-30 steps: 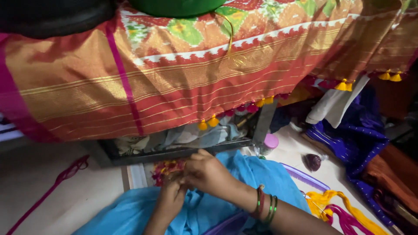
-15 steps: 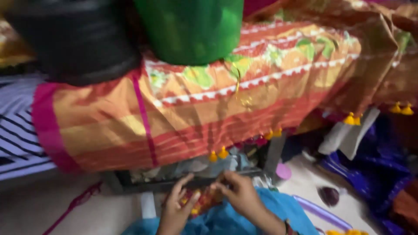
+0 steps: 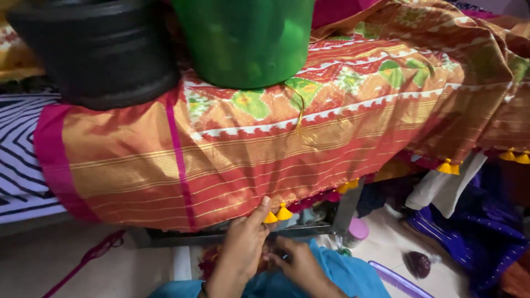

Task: Tying decorative tassels (kuchu) onto the border of a saree.

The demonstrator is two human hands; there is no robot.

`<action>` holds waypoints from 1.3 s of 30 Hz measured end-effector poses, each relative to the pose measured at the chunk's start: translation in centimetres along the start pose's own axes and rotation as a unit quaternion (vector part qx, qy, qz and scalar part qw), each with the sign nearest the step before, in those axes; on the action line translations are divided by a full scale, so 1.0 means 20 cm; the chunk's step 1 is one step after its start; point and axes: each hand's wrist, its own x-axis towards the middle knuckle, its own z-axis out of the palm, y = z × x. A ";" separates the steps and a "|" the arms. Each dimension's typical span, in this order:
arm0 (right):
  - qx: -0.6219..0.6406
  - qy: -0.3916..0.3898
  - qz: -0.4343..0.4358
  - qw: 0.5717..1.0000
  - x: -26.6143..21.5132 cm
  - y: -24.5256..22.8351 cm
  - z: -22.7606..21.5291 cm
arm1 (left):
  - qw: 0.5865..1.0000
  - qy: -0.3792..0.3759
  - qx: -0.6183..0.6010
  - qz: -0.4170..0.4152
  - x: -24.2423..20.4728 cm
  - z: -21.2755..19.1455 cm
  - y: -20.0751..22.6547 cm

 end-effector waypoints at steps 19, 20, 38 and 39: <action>0.007 0.046 0.019 0.999 -0.01 0.02 -0.06 | 0.965 -0.011 0.217 0.149 0.01 -0.14 -0.28; -0.027 0.064 0.038 0.997 0.00 -0.02 -0.09 | 0.962 -0.001 0.233 0.144 0.01 -0.19 -0.31; 0.217 0.079 0.109 0.967 -0.15 -0.32 -0.15 | 0.714 -0.118 0.596 0.349 -0.09 -1.00 -0.86; 0.216 0.078 0.109 0.967 -0.14 -0.33 -0.18 | 0.715 -0.117 0.595 0.349 -0.11 -1.07 -0.85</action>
